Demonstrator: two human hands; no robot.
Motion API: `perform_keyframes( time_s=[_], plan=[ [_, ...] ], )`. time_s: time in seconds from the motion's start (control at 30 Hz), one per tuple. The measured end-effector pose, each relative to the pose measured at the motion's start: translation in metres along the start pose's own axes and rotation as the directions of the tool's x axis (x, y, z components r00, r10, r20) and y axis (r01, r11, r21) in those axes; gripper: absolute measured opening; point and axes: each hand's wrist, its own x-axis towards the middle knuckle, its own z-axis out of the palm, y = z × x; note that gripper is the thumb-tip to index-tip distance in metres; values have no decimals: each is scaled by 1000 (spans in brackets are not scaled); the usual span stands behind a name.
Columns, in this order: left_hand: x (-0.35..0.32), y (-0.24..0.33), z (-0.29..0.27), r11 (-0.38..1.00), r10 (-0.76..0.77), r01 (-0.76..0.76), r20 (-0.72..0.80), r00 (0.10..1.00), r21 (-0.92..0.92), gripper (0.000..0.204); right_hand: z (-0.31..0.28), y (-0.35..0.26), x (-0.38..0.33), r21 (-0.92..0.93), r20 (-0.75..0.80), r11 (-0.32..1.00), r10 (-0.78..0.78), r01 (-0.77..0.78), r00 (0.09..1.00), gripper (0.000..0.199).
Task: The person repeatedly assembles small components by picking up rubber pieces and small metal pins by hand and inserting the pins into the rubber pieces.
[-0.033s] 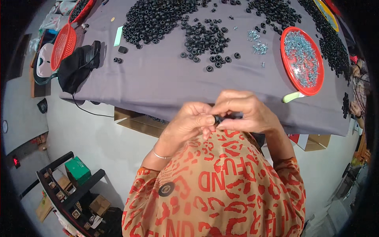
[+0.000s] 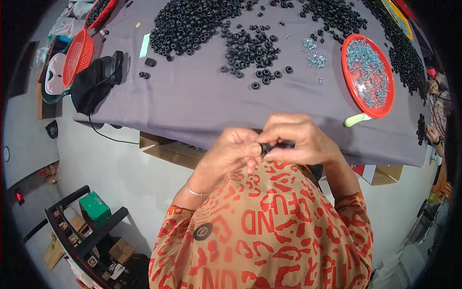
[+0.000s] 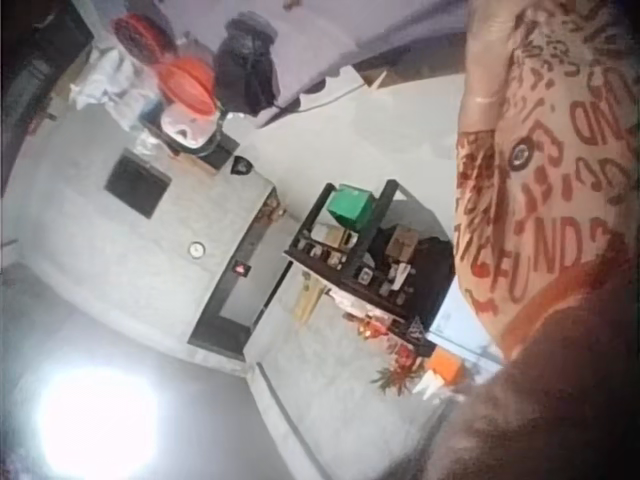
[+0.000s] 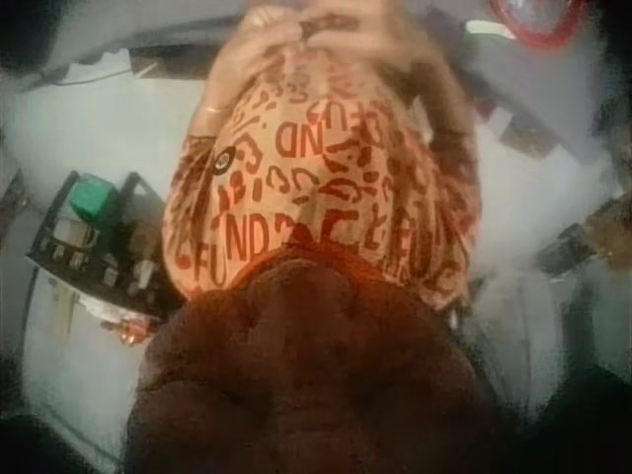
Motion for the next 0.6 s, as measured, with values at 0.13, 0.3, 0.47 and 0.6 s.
perform_keyframes(
  time_s=[0.13, 0.3, 0.47, 0.6],
  plan=[
    [-3, -2, -1, 991, -131, 132, -16, 991, 24, 18, 6, 2, -11, -77, 39, 997, -13, 16, 999, 24],
    [-7, -12, -2, 976, -208, 210, 34, 978, -61, 19, 12, 3, -12, -136, 34, 985, -101, 105, 994, 21],
    [-7, -14, -7, 972, -209, 217, 92, 974, -91, 19, 18, 7, -10, -99, 2, 976, -194, 193, 981, 21],
    [-4, -11, -10, 950, -216, 232, 97, 972, -210, 29, 19, 10, -8, -37, -17, 990, -139, 138, 990, 21]
  ],
)
